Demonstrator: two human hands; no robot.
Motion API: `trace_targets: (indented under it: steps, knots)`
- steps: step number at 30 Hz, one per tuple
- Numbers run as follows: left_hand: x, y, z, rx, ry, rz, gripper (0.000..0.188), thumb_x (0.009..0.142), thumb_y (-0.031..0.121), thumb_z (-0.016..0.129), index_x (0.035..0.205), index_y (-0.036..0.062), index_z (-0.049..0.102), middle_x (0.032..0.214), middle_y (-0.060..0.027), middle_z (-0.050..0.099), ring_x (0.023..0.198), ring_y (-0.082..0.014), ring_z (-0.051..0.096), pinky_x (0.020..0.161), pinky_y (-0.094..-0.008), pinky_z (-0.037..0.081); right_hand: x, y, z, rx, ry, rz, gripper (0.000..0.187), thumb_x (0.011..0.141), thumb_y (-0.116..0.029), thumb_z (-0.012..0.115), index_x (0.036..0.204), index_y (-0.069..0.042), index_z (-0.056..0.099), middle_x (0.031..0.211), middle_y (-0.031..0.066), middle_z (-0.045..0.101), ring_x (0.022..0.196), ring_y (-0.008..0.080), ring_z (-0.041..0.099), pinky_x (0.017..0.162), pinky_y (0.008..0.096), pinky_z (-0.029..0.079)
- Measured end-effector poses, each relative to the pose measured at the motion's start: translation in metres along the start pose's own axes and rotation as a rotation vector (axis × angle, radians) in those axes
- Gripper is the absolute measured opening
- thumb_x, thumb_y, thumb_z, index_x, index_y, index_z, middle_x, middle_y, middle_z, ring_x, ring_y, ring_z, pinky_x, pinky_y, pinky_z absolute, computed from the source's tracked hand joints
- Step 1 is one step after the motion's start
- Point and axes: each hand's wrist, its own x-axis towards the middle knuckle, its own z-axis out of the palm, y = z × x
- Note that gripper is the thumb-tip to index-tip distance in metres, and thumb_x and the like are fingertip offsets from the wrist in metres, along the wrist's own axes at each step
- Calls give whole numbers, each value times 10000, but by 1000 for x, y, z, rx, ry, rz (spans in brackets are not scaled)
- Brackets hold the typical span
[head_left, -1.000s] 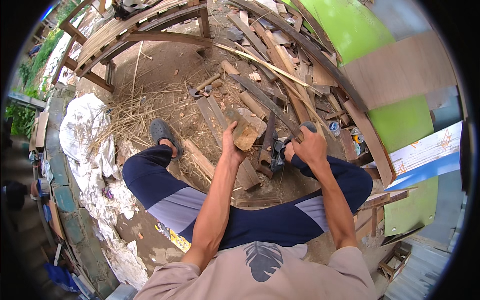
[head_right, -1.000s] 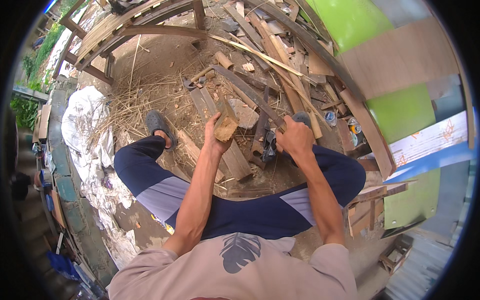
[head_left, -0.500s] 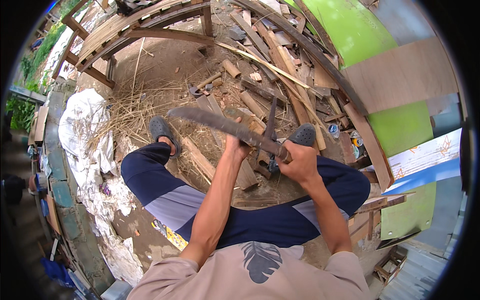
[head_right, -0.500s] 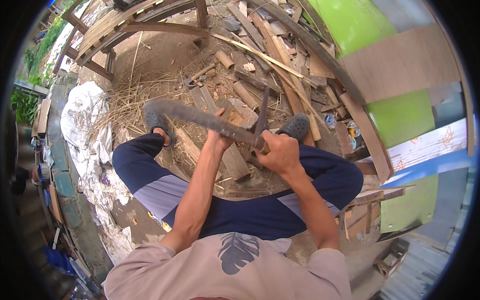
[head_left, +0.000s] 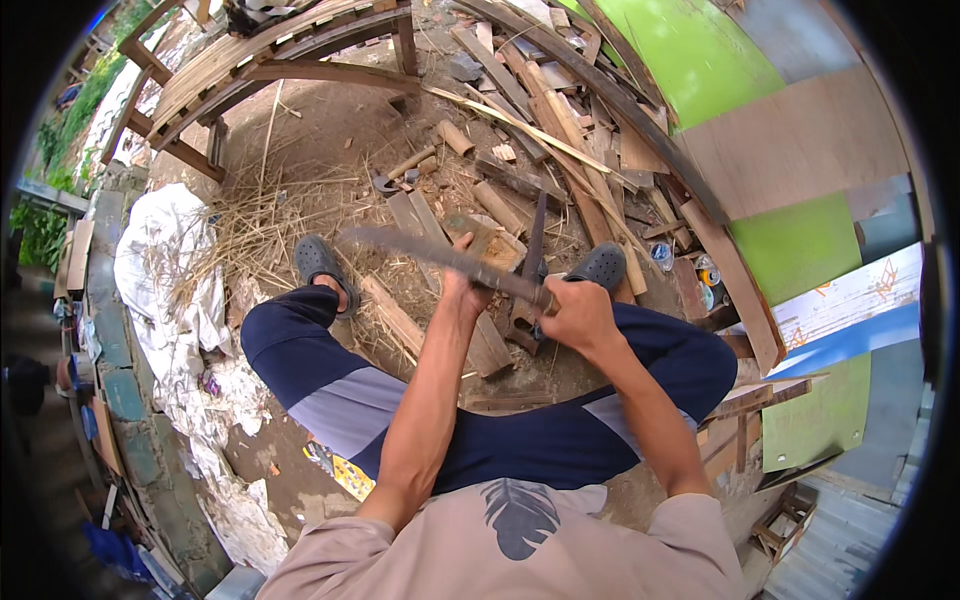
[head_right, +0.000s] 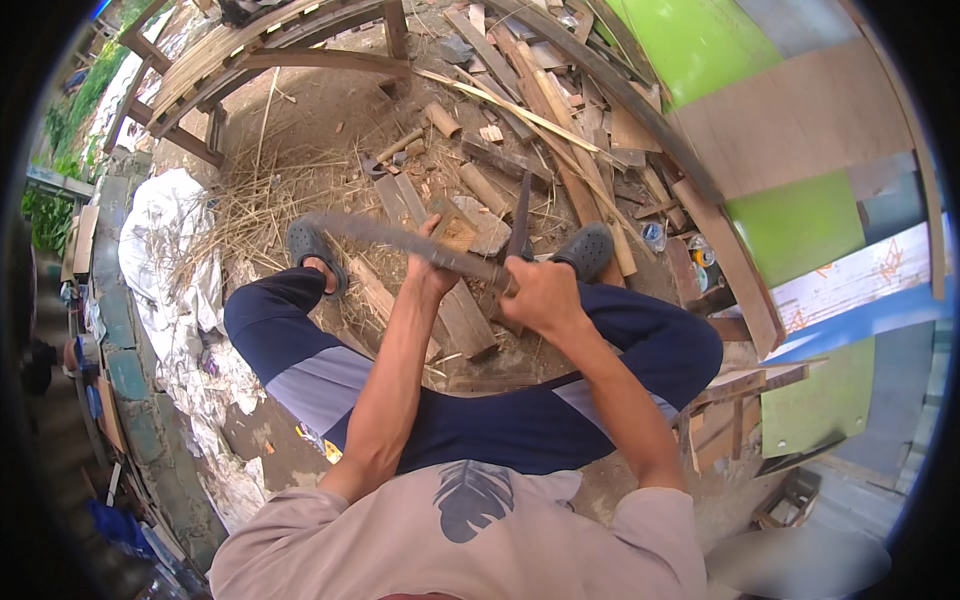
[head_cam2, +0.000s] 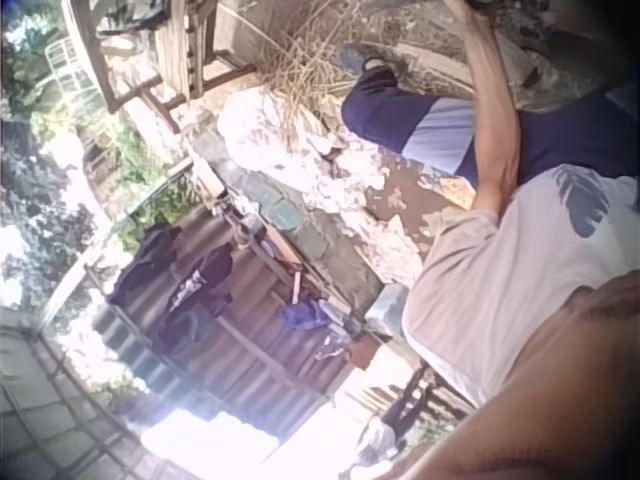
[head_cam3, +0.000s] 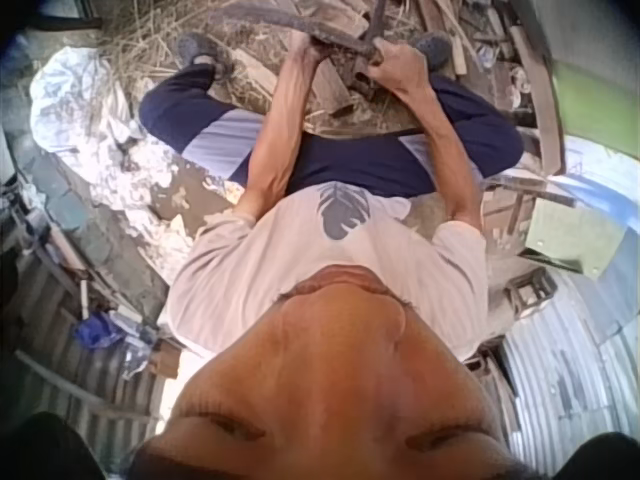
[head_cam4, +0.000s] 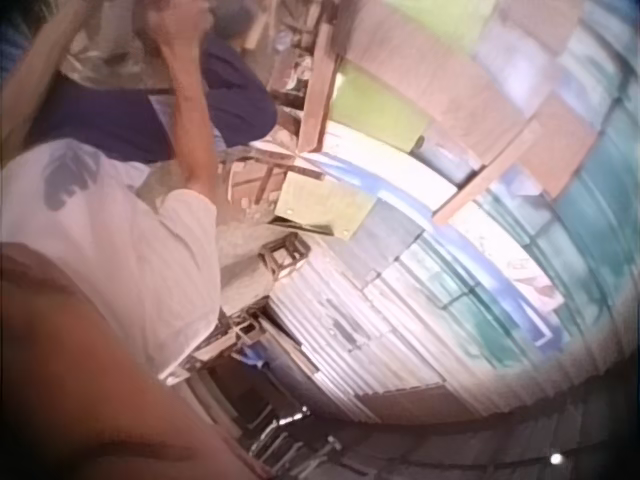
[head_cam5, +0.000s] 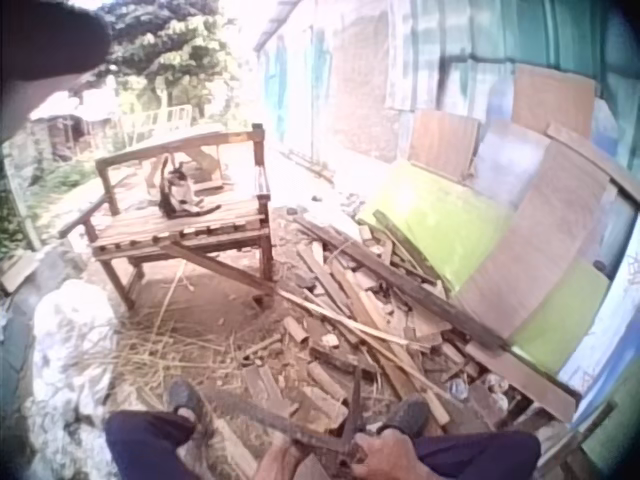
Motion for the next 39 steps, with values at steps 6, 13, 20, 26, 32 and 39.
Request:
trace_targets:
  steps: [6, 13, 20, 26, 32, 39]
  knots:
    - [16, 3, -8, -187, 38, -115, 380, 933, 360, 445, 1116, 49, 564, 1038, -131, 647, 938, -275, 628, 836, -464, 503, 1, -16, -8, 12, 52, 20, 283, 626, -273, 732, 718, -84, 542, 562, 91, 586, 558, 306, 619, 517, 437, 468]
    - [-12, -9, 0, -80, 97, -77, 352, 932, 306, 500, 1181, 64, 558, 1078, -97, 647, 968, -246, 630, 889, -416, 501, 5, 56, 0, -159, -36, 559, 277, 758, -282, 689, 894, -45, 642, 746, 238, 661, 719, 403, 658, 648, 476, 536]
    - [5, -11, 2, -87, 61, -90, 397, 954, 300, 458, 1228, 20, 523, 1164, -143, 620, 1047, -288, 614, 935, -420, 498, -26, 3, -1, 62, 79, -143, 273, 621, -260, 750, 778, -90, 606, 601, 108, 591, 537, 350, 552, 565, 455, 486]
    - [-11, -19, 5, -26, 112, -19, 375, 952, 335, 455, 1186, 55, 542, 1085, -134, 634, 970, -278, 629, 907, -445, 498, -18, 72, 1, -24, 59, 547, 249, 720, -249, 724, 814, -54, 601, 736, 199, 654, 727, 401, 649, 625, 479, 513]
    - [6, -28, -1, 13, 29, -90, 406, 955, 354, 469, 1204, 39, 529, 1131, -131, 619, 1027, -273, 607, 932, -422, 477, -38, 27, 10, 100, 56, 28, 259, 651, -239, 742, 789, -69, 603, 642, 153, 619, 648, 358, 635, 588, 436, 499]
    - [-10, -32, 5, 70, 78, -99, 400, 969, 350, 450, 1212, 41, 529, 1167, -111, 611, 1056, -263, 597, 936, -413, 472, -47, 55, 5, 174, 195, 487, 260, 729, -257, 704, 839, -30, 637, 672, 196, 626, 644, 380, 635, 597, 449, 499]
